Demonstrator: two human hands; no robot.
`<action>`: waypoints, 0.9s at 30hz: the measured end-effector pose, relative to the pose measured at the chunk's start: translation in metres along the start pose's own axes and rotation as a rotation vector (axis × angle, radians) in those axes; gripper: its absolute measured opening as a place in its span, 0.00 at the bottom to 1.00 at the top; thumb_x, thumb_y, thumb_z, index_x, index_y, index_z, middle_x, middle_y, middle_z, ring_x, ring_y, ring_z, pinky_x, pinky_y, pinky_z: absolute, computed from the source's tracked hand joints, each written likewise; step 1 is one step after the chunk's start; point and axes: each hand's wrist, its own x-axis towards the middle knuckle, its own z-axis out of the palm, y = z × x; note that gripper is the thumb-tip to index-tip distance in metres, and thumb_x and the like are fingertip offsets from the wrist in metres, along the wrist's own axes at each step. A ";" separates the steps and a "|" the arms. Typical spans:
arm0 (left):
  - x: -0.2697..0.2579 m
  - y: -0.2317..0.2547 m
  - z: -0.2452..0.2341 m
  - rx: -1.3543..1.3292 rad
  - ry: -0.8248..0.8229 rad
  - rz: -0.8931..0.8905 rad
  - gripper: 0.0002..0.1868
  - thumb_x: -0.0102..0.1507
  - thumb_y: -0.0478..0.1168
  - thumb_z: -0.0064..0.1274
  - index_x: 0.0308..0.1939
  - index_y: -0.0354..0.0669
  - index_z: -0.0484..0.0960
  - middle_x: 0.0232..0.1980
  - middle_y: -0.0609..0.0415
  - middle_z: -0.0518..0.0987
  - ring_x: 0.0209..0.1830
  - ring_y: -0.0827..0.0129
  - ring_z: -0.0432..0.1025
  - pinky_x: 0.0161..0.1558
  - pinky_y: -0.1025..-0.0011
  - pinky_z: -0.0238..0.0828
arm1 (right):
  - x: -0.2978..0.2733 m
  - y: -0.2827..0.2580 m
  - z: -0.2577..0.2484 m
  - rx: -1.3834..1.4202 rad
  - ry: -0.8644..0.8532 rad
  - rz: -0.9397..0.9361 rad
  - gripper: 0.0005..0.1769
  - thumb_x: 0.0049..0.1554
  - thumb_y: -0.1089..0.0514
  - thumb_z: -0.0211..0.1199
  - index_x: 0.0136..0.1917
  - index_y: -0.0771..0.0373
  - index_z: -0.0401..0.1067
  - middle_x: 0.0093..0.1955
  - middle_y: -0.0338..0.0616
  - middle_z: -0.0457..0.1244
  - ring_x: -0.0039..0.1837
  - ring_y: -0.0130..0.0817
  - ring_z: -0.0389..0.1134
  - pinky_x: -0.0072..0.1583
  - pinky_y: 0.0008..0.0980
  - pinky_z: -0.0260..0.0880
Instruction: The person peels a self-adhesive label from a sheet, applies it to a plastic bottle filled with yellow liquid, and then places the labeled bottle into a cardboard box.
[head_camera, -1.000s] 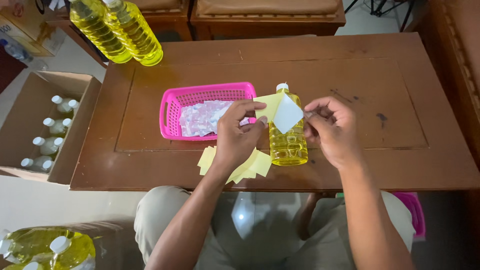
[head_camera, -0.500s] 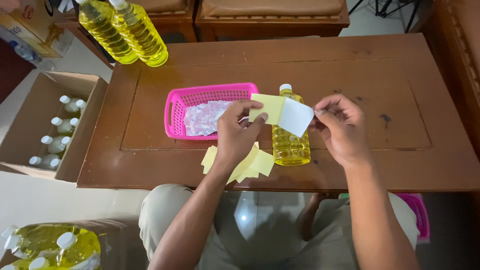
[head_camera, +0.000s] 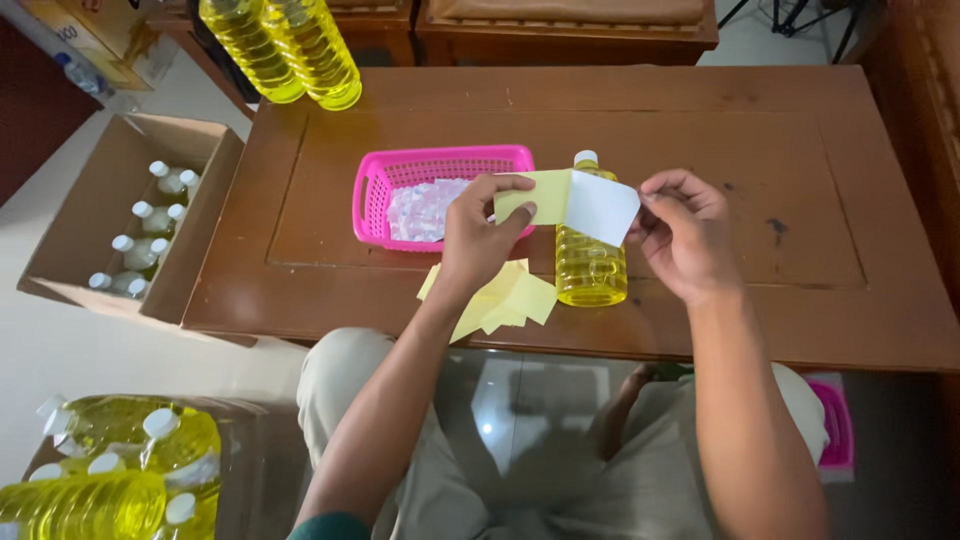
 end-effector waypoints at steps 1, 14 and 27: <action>-0.002 0.003 -0.001 -0.001 0.001 -0.002 0.15 0.59 0.28 0.60 0.50 0.43 0.86 0.47 0.52 0.78 0.44 0.70 0.78 0.41 0.74 0.82 | -0.001 -0.001 0.000 -0.001 0.001 0.002 0.02 0.61 0.69 0.60 0.49 0.68 0.70 0.37 0.48 0.66 0.36 0.35 0.72 0.39 0.29 0.82; -0.032 -0.011 -0.015 -0.091 0.050 -0.066 0.14 0.60 0.26 0.58 0.50 0.37 0.83 0.46 0.51 0.79 0.41 0.73 0.77 0.38 0.78 0.83 | -0.003 0.002 -0.010 -0.020 -0.011 0.005 0.01 0.61 0.68 0.60 0.48 0.67 0.71 0.35 0.45 0.64 0.37 0.34 0.72 0.39 0.31 0.81; -0.064 -0.049 -0.032 0.439 0.022 0.037 0.18 0.55 0.38 0.67 0.48 0.57 0.87 0.47 0.58 0.85 0.40 0.64 0.79 0.46 0.67 0.76 | -0.021 -0.014 0.008 -0.011 -0.020 0.085 0.07 0.58 0.68 0.59 0.50 0.72 0.73 0.35 0.47 0.66 0.37 0.34 0.73 0.41 0.29 0.82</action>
